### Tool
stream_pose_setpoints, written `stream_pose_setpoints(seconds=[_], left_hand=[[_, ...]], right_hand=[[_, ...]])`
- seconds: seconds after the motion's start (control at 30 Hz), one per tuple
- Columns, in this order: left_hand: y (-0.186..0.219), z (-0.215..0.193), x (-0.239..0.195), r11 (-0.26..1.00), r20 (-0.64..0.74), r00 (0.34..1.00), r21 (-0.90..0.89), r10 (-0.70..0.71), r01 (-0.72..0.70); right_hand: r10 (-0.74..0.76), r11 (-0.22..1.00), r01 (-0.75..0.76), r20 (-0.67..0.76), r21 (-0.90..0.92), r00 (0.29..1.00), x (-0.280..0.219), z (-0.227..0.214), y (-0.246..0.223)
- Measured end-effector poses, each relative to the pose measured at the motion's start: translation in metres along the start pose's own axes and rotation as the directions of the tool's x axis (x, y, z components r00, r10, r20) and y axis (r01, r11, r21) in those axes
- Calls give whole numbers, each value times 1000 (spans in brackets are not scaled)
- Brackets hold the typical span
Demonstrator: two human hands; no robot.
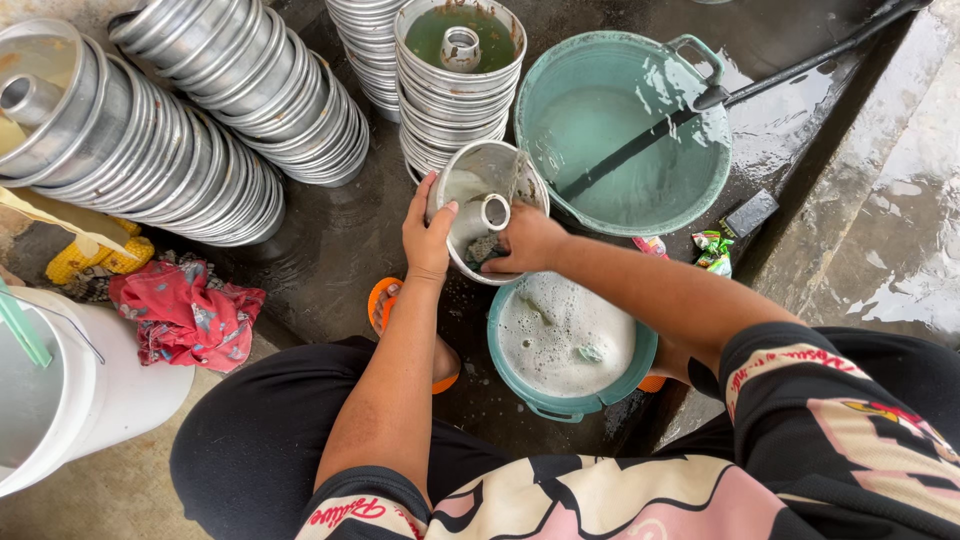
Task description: The person scrubs metal cylindrical parts with a sponge in a soapy basin, rinses them in a second basin, and places them back into stacks. The process is repeated for multiple parts.
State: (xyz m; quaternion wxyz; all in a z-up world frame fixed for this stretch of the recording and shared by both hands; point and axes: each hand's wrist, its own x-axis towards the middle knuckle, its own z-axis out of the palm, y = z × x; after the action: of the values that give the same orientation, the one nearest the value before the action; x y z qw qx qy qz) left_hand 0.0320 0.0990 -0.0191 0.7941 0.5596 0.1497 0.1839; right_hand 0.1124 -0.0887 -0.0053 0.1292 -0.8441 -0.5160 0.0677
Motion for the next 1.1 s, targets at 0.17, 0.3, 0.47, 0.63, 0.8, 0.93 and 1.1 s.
stream_pose_setpoints(seconds=[0.17,0.3,0.47,0.63,0.8,0.93,1.1], left_hand=[[-14,17,-28,977,-42,981,105,191,-185],[-21,22,-37,987,-56,990,103,131,-125],[-23,10,-29,970,13,984,167,176,-175],[-22,6,-14,994,-18,998,97,60,-58],[-6,6,-8,990,-17,1000,141,15,-13],[18,6,0,978,-22,996,190,91,-85],[40,-2,5,990,-129,990,137,54,-36]], right_hand=[[379,576,-452,267,681,886,2,41,-28],[395,98,-122,74,988,916,5,36,-46],[197,921,-222,110,321,974,-19,7,-42],[1,994,31,-300,104,954,-43,9,24],[817,428,-335,-202,839,540,-43,54,94],[807,125,-492,200,861,556,-29,83,95],[837,49,-593,291,804,463,-12,78,61]])
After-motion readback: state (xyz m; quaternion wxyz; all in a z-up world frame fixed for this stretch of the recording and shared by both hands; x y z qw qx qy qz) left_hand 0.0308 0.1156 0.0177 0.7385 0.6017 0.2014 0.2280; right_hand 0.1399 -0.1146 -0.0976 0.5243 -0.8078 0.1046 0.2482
